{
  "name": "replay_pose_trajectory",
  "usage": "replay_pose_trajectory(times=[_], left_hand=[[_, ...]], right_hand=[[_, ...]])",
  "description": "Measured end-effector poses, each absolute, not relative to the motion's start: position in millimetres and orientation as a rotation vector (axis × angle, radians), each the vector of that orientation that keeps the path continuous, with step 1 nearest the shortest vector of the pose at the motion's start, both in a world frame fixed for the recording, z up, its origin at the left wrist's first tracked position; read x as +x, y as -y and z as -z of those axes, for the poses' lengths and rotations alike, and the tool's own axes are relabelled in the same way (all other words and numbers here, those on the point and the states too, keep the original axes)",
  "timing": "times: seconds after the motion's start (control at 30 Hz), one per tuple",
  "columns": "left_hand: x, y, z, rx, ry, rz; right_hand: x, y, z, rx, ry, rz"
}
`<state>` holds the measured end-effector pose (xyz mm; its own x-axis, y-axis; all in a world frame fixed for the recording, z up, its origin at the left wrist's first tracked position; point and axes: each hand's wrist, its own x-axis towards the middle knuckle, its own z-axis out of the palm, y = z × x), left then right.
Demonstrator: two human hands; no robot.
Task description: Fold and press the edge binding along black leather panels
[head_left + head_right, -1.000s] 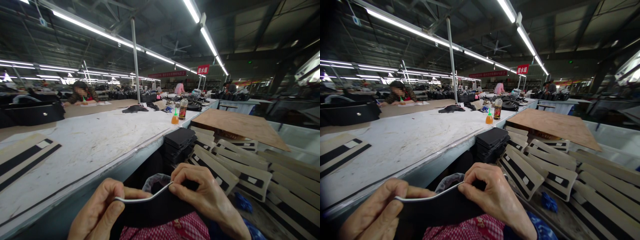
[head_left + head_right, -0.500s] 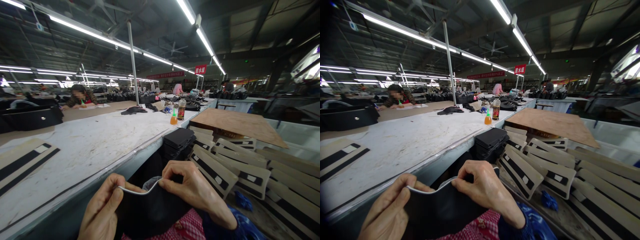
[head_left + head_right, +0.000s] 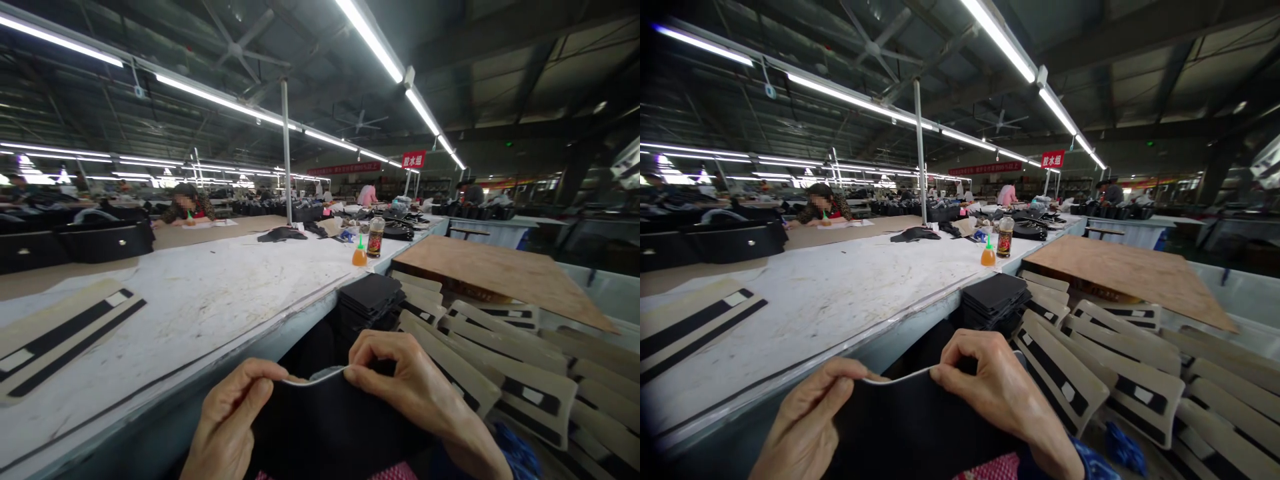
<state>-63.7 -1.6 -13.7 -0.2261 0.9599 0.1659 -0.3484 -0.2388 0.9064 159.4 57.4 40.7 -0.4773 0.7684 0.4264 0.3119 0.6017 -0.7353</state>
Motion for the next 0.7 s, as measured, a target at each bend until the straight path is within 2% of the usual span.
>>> replay_pose_trajectory(times=[0.1,0.23,0.4,0.53,0.7], left_hand=[[-61,3,8,1.055,-1.015,-1.742],[-81,-3,10,1.335,-1.154,-1.669],[-102,-13,6,2.191,-1.091,-1.432],[-85,-15,10,2.705,-1.111,-1.45],[-61,-18,29,2.8,-1.227,-1.405]], right_hand=[[162,-57,-44,-0.827,2.07,-0.784],[163,-55,-47,-0.836,2.105,-0.745],[157,-52,-44,-0.923,2.156,-0.564],[148,-52,-39,-0.967,2.217,-0.531],[143,-58,-21,-0.868,2.29,-0.511]])
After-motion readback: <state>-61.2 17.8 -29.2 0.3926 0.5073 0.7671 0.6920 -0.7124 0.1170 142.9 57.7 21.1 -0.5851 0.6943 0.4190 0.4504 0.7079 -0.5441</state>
